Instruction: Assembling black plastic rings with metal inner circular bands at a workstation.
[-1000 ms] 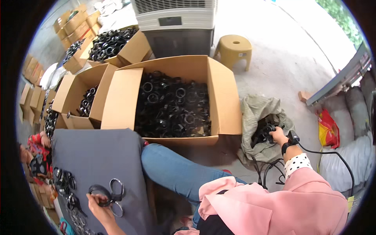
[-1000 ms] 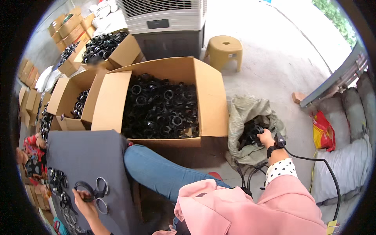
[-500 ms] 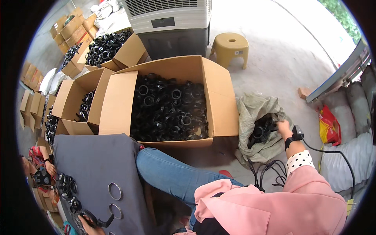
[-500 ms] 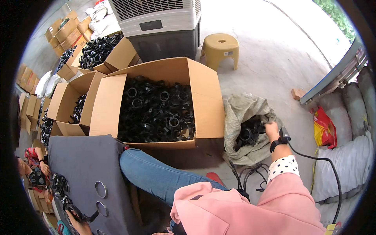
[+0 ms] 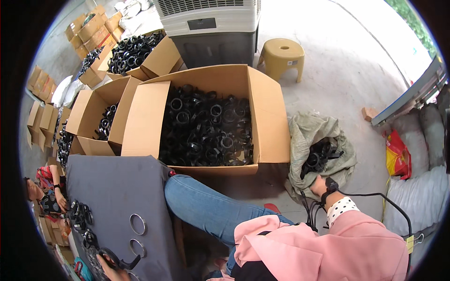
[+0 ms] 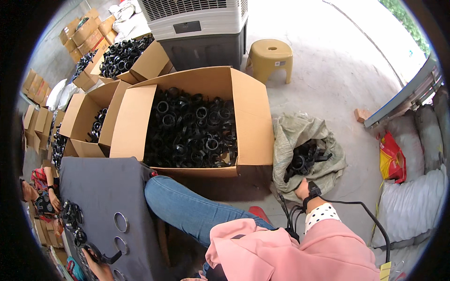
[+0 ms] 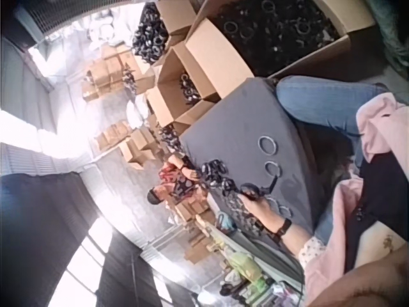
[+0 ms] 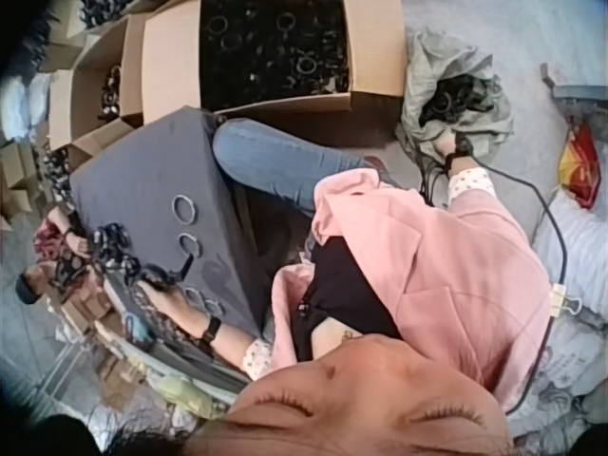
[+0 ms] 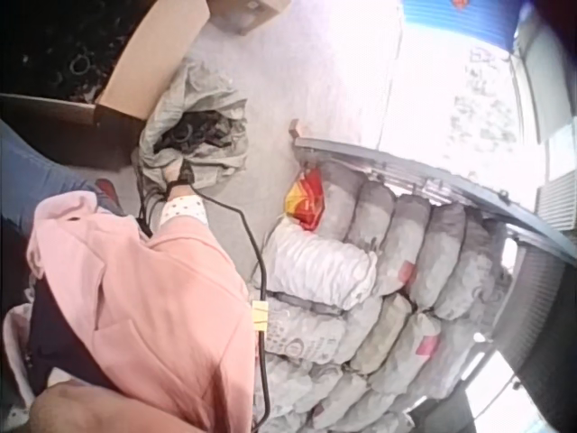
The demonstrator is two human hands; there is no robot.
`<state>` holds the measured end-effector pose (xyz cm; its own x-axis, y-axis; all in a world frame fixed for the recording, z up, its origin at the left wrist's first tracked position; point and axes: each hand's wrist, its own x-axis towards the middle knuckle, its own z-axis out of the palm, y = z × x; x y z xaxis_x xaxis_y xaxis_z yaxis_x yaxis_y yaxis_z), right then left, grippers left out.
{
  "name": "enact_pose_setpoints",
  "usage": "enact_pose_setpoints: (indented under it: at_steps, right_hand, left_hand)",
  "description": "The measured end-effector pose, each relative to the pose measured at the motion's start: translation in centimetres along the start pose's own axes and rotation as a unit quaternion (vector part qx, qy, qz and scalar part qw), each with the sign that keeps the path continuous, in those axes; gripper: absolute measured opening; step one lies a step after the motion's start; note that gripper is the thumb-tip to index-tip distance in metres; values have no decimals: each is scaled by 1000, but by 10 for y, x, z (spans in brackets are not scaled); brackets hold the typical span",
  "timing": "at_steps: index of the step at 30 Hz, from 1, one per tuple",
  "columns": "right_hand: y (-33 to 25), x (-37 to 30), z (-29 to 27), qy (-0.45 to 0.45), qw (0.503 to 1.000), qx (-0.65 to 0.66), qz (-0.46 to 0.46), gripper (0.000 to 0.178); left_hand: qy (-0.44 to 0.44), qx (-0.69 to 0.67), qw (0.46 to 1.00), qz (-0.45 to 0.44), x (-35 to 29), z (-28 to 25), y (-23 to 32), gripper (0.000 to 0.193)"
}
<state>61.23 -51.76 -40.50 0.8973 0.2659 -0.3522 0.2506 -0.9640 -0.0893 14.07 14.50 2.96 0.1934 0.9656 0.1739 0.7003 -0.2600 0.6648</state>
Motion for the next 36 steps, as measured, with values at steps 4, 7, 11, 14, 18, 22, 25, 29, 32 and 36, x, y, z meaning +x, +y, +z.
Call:
enact_pose_setpoints:
  at_steps: [4, 7, 11, 14, 18, 22, 25, 29, 32, 36]
  right_hand:
    - [-104, -25, -102, 27, 1000, 4, 13, 84]
    - [-100, -11, -91, -171, 975, -85, -112, 46]
    - [86, 43, 34, -140, 856, -200, -456, 20]
    - [-27, 32, -71, -370, 877, -281, -125, 21]
    - [-94, 91, -240, -234, 904, -330, -140, 17]
    - [-267, 91, -364, -19, 928, -159, -337, 14]
    - [-445, -1, -412, 57, 822, 112, -556, 12]
    - [-612, -110, -361, 4, 659, 46, -750, 27]
    - [-673, -192, -312, -21, 560, 19, -828, 42]
    - [-695, -238, -280, 43, 531, -74, -843, 76]
  left_hand:
    - [1, -412, 896, -166, 2, -11, -5, 25]
    - [83, -357, 916, -161, -10, 8, 36, 30]
    - [-37, -430, 887, -163, 4, 33, 44, 33]
    - [-56, -329, 930, -151, -37, -2, 55, 36]
    - [-193, -287, 916, -203, -41, -16, 20, 36]
    - [-249, -211, 911, -252, -58, -31, 4, 30]
    - [-260, -127, 923, -254, -57, -24, -7, 31]
    - [-134, -46, 970, -199, -70, -24, -65, 41]
    - [-1, 65, 990, -127, -83, -24, -49, 53]
    - [79, 155, 980, -96, -127, -11, -27, 78]
